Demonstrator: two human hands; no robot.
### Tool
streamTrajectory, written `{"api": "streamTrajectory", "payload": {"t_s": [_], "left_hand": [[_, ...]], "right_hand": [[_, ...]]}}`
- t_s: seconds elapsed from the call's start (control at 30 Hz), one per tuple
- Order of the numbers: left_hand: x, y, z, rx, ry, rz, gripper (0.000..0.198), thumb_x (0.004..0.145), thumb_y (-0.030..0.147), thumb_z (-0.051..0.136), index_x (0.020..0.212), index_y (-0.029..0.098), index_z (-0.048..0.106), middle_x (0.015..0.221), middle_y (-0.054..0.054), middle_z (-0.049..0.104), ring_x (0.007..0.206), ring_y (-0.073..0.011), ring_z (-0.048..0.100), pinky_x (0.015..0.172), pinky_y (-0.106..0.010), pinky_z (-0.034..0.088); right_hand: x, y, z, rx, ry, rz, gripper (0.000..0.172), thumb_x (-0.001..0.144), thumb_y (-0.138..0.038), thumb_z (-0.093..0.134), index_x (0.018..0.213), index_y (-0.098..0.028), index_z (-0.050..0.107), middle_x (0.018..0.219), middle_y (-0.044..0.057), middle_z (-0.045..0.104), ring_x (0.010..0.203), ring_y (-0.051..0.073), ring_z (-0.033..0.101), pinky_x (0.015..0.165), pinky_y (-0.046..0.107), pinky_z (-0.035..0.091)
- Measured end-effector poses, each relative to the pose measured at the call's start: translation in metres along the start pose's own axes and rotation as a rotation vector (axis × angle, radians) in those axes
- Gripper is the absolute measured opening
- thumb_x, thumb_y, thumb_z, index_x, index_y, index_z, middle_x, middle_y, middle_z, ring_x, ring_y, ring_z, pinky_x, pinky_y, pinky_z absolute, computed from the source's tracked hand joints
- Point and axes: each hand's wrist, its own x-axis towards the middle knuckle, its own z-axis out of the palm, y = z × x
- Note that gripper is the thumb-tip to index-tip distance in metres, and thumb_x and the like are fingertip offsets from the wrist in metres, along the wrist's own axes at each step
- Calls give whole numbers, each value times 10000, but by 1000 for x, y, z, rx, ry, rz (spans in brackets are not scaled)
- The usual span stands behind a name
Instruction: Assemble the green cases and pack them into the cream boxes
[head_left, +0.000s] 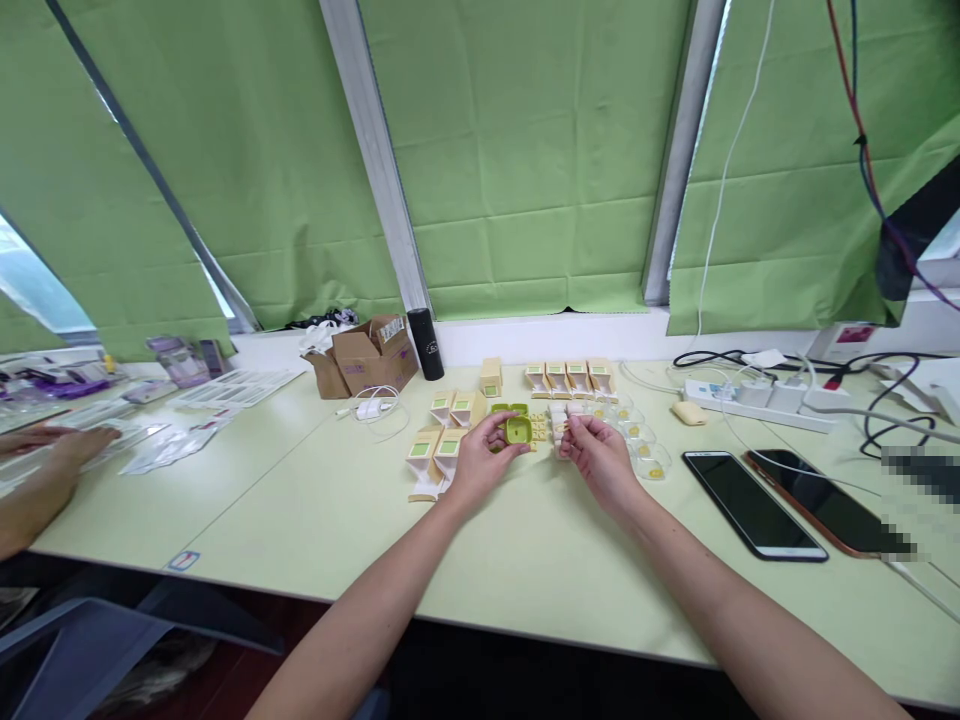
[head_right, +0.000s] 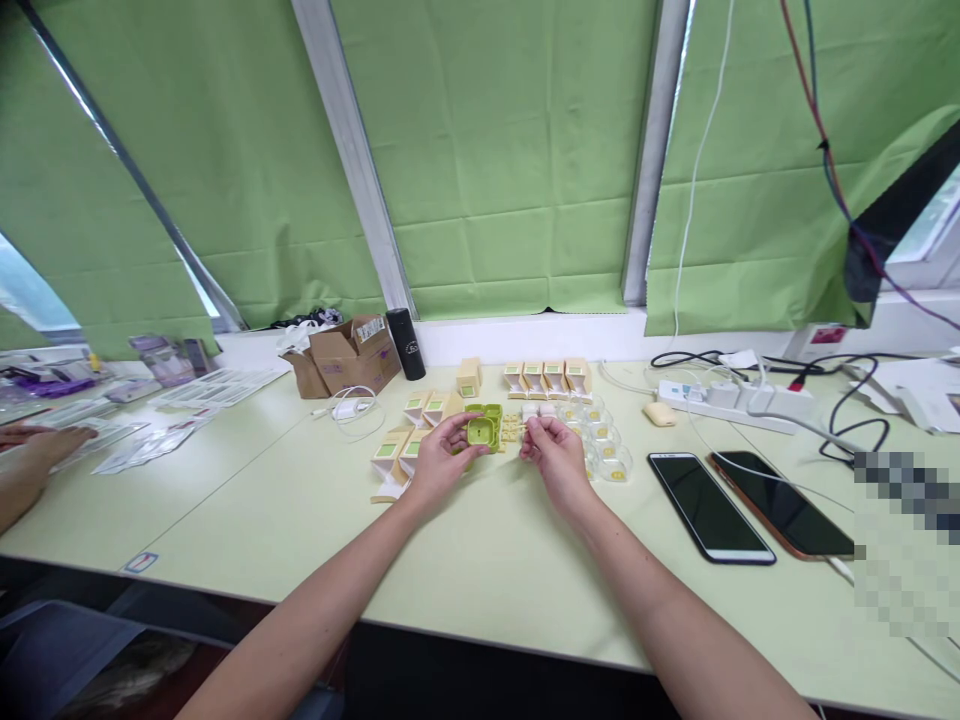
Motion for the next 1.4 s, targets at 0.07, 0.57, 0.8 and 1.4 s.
{"api": "streamTrajectory", "payload": {"t_s": [0.07, 0.57, 0.8, 1.4], "left_hand": [[0, 1, 1, -28, -6, -26, 585, 710, 214, 908, 1263, 188, 722, 1038, -70, 799, 917, -209, 772, 875, -363, 646], [-1, -8, 1, -74, -50, -49, 567, 718, 202, 916, 1249, 187, 715, 1185, -100, 779, 1017, -217, 764, 942, -365, 627], [-3, -3, 2, -47, -72, -4, 541, 759, 128, 849, 1275, 187, 701, 1239, -109, 767, 1052, -215, 757, 977, -370, 613], [-5, 2, 3, 23, -83, 44, 519, 779, 131, 832, 1275, 213, 700, 1277, -101, 761, 1075, -227, 759, 988, -381, 609]], "right_hand": [[1, -2, -1, 35, 9, 48, 495, 642, -584, 979, 740, -201, 681, 637, -15, 617, 556, 128, 551, 523, 278, 518], [0, -6, 0, 154, 43, 142, 506, 560, -500, 1041, 691, -175, 676, 591, -31, 612, 520, 92, 541, 491, 219, 478], [-3, -3, 2, 46, -36, 58, 554, 564, -491, 1030, 914, -177, 737, 755, 27, 750, 659, 154, 699, 612, 273, 588], [-5, 4, 5, -244, -90, -171, 424, 690, -490, 917, 946, -222, 711, 746, -9, 653, 650, 180, 674, 596, 341, 617]]}}
